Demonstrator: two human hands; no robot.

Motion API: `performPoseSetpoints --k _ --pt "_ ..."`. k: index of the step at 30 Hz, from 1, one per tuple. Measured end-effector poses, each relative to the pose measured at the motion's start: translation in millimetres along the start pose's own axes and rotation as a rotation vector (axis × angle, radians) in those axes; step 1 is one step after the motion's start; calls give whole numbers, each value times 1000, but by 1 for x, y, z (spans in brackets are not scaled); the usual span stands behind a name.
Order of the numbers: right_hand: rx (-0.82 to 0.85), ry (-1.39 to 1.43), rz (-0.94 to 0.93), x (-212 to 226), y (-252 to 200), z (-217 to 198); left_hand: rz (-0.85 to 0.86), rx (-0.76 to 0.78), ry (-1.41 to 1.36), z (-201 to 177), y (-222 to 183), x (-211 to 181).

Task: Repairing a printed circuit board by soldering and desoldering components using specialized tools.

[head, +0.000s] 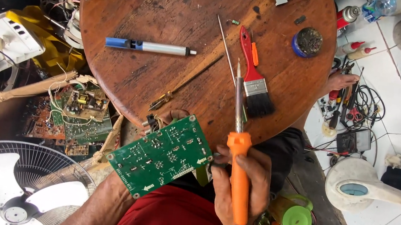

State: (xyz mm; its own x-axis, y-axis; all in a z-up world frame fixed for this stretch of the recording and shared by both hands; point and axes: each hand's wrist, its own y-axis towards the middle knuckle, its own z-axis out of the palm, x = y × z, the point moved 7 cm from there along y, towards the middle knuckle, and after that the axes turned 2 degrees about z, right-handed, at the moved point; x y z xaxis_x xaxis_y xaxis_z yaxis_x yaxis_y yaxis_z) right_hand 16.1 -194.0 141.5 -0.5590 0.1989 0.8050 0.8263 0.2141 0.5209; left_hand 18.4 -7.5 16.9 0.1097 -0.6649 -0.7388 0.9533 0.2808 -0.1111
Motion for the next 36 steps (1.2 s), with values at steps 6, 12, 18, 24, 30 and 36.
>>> performPoseSetpoints --k 6,12,18,24,30,36 --pt "-13 180 175 -3 -8 1 3 -1 -14 -162 11 115" --pt "-104 228 272 -17 -17 -14 -3 40 -11 -161 24 125" --pt "-199 455 300 -15 -24 -16 -6 81 -4 -150 34 119" --pt "-144 339 295 -11 -29 -20 -11 112 -5 -144 36 114" --pt "-138 339 259 -7 -27 -21 -14 147 -3 -146 38 113" --pt "-157 394 286 -12 -26 -25 -19 178 -2 -142 36 114"
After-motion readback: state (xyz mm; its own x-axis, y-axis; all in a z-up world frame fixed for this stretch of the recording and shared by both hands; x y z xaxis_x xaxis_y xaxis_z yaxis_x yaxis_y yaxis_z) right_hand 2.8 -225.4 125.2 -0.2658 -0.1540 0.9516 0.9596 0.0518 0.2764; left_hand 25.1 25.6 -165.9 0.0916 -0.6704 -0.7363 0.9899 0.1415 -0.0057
